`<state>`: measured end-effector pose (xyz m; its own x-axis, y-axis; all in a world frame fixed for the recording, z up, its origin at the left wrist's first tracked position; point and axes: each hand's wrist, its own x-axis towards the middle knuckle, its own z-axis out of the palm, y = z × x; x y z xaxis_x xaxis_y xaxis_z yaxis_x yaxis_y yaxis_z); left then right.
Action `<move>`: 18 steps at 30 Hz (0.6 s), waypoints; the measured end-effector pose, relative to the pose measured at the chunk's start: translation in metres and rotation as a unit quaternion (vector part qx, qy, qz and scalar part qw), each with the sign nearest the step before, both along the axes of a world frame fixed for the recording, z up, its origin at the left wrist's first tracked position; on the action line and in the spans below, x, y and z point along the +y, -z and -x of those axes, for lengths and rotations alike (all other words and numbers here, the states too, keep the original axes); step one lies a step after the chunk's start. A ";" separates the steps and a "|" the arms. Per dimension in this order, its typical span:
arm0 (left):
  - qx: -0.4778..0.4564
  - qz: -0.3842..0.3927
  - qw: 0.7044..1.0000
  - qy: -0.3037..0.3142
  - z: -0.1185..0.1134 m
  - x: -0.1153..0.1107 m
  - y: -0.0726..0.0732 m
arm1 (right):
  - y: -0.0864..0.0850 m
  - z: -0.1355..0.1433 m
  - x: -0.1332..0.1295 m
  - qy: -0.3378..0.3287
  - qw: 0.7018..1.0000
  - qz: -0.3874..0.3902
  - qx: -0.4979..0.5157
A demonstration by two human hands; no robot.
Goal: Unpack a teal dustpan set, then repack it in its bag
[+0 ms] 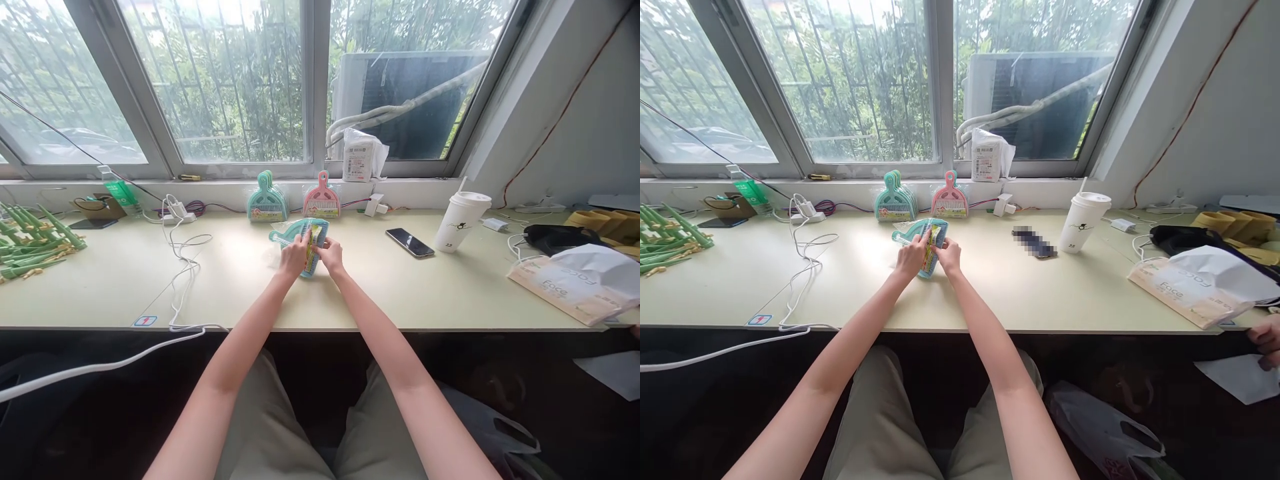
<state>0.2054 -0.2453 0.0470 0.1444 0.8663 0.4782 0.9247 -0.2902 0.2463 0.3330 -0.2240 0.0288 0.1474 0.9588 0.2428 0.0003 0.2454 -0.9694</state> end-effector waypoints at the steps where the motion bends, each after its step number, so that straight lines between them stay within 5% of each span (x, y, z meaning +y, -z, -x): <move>1: 0.010 -0.011 1.000 0.002 0.000 -0.001 0.000 | 0.000 -0.001 0.001 0.012 1.000 -0.004 0.005; 6: 0.084 -0.080 0.993 0.007 -0.003 -0.003 0.004 | -0.003 -0.008 0.003 0.066 0.995 -0.005 0.069; 11: 0.119 -0.104 0.980 0.123 -0.006 0.004 0.019 | 0.000 -0.010 0.005 0.102 0.993 0.018 0.061; 18: -0.126 -0.156 0.978 0.063 -0.005 -0.004 0.004 | -0.002 -0.009 0.006 0.066 0.968 -0.009 0.241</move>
